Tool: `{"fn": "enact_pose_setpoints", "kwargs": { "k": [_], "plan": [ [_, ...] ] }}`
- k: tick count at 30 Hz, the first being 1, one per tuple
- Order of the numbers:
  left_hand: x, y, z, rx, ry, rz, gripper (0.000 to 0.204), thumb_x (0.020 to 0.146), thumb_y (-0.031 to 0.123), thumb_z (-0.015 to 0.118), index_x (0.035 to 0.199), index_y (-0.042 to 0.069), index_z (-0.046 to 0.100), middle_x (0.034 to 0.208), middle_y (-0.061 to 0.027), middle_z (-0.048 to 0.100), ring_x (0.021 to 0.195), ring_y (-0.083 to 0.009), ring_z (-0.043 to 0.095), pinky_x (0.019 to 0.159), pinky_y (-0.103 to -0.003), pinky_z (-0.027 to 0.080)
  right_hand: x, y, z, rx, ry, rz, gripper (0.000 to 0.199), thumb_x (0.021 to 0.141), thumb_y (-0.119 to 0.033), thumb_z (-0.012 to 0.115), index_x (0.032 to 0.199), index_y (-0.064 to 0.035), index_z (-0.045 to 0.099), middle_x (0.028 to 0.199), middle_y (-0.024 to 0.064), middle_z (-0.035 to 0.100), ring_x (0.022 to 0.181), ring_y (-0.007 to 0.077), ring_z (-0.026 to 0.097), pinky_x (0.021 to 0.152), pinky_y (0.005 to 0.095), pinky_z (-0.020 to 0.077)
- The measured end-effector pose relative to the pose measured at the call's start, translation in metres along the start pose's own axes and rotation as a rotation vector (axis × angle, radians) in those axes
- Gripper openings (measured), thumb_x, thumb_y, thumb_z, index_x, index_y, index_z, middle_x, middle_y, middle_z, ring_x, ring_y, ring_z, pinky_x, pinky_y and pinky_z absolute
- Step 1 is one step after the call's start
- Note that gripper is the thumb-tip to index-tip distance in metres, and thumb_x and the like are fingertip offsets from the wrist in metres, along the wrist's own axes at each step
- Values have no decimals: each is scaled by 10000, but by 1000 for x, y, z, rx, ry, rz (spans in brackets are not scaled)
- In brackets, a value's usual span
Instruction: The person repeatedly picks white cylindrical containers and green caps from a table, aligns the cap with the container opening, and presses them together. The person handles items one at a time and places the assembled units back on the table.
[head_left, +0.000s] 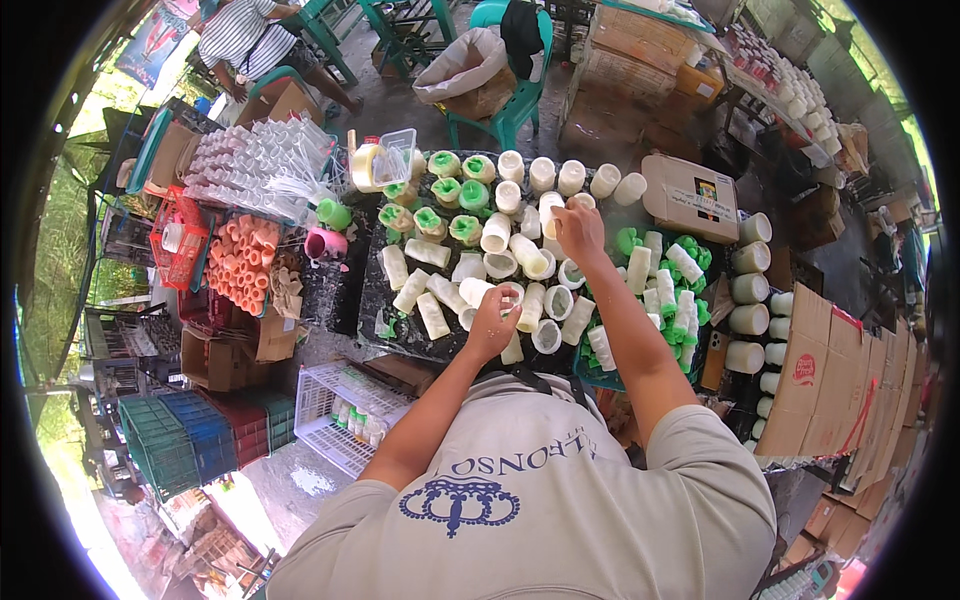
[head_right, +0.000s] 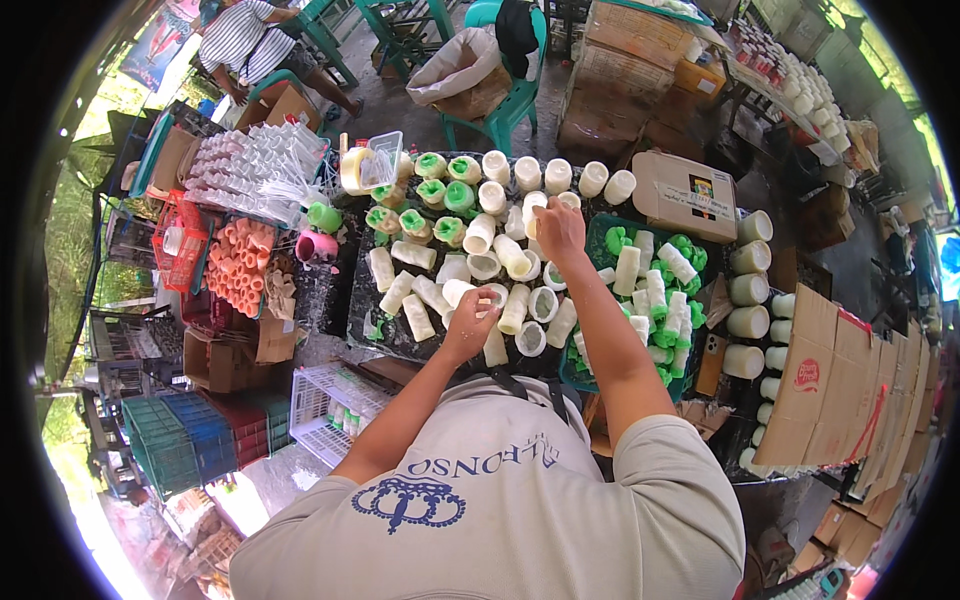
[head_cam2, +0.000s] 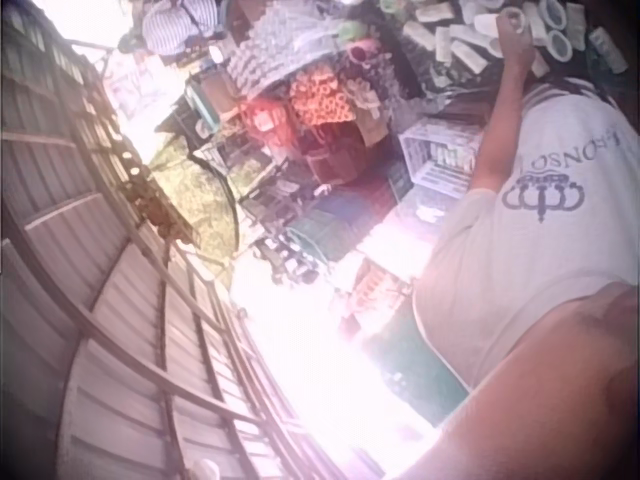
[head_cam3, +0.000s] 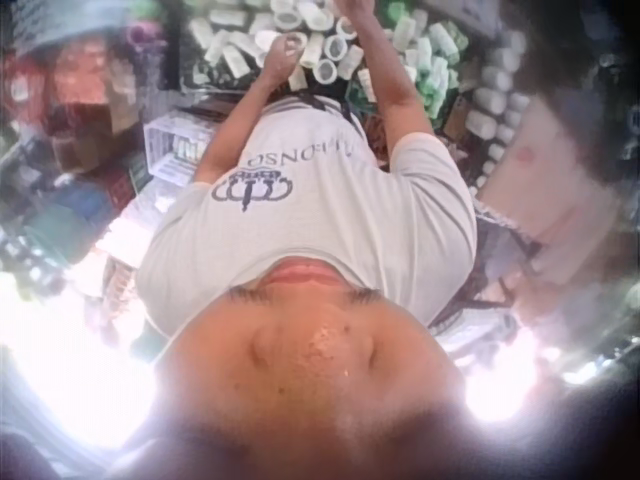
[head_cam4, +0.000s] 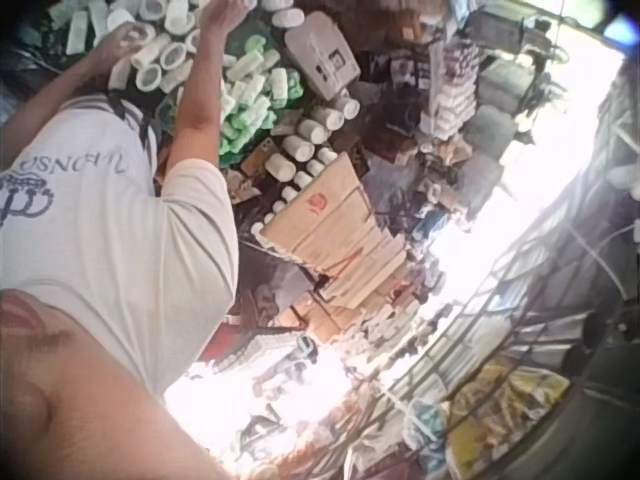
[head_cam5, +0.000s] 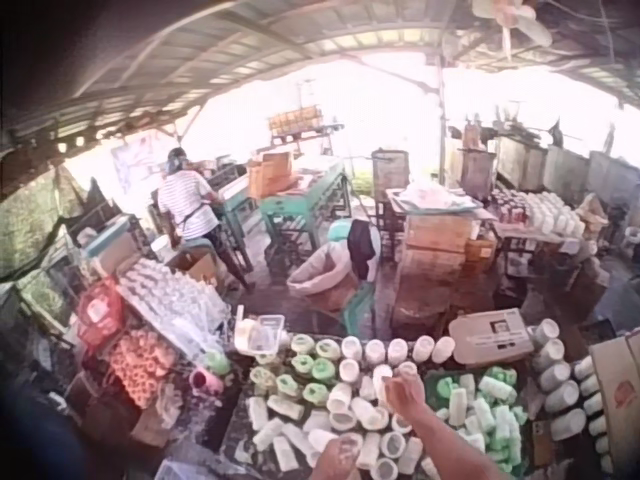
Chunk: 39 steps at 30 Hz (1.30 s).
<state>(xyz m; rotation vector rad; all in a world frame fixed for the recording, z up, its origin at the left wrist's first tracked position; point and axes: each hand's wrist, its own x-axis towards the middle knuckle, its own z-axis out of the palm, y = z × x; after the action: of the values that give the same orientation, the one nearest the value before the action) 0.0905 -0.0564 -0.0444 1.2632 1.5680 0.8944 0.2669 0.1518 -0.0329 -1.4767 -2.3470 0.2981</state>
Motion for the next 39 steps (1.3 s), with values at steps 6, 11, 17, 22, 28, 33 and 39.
{"fn": "enact_pose_setpoints", "kwargs": {
  "k": [6, 11, 17, 22, 28, 33, 39],
  "plan": [
    [-11, -4, -11, -22, 77, -61, 352, 967, 185, 632, 1263, 11, 554, 1222, -118, 606, 1040, -222, 664, 862, -366, 543, 6, 17, 6, 75, 227, 147, 360, 816, -223, 738, 1149, -91, 699, 1142, 130, 629, 1104, 334, 601, 921, 461, 496],
    [1, -12, 1, -39, 104, -52, 300, 931, 159, 658, 1185, 11, 600, 1167, -159, 613, 892, -238, 688, 831, -364, 534, 29, 50, 22, -56, -181, 441, 686, 799, -454, 771, 1307, -82, 498, 1226, 174, 634, 1115, 375, 641, 899, 485, 549],
    [16, 5, 0, -51, 21, -42, 279, 934, 186, 659, 1158, 22, 633, 1044, -117, 691, 834, -207, 670, 790, -354, 543, 17, 42, 14, 48, -103, 401, 629, 806, -303, 798, 1323, -70, 528, 1258, 186, 637, 1117, 372, 644, 905, 472, 535],
    [32, -5, -16, -280, 34, -166, 355, 991, 275, 643, 1247, 34, 591, 1127, -68, 666, 928, -163, 672, 801, -316, 543, -26, -3, -38, 251, 372, 186, 614, 750, -108, 810, 1315, -58, 574, 1196, 162, 651, 1092, 375, 623, 926, 453, 509],
    [39, 42, -19, -788, -240, -323, 873, 907, 734, 568, 1536, 174, 334, 1464, -91, 491, 1329, -247, 518, 1022, -485, 486, -77, -75, -88, 573, 73, -13, 608, 699, -66, 811, 1279, -47, 631, 1191, 161, 638, 1054, 328, 630, 871, 407, 518],
    [46, 25, -5, -977, -368, -335, 918, 896, 793, 503, 1566, 231, 223, 1560, -80, 356, 1410, -327, 412, 1054, -613, 400, -105, -118, -62, 609, 66, 7, 663, 790, -185, 773, 1403, -63, 549, 1312, 157, 587, 1213, 321, 549, 1007, 389, 453],
    [46, 20, 10, -651, -88, -312, 755, 995, 718, 389, 1531, 199, 274, 1447, -81, 436, 1264, -250, 524, 869, -431, 553, -106, -119, 6, 1587, -77, 688, 591, 1024, -459, 527, 1507, -142, 401, 1422, 98, 475, 1253, 256, 520, 871, 395, 526]
  ]
}}
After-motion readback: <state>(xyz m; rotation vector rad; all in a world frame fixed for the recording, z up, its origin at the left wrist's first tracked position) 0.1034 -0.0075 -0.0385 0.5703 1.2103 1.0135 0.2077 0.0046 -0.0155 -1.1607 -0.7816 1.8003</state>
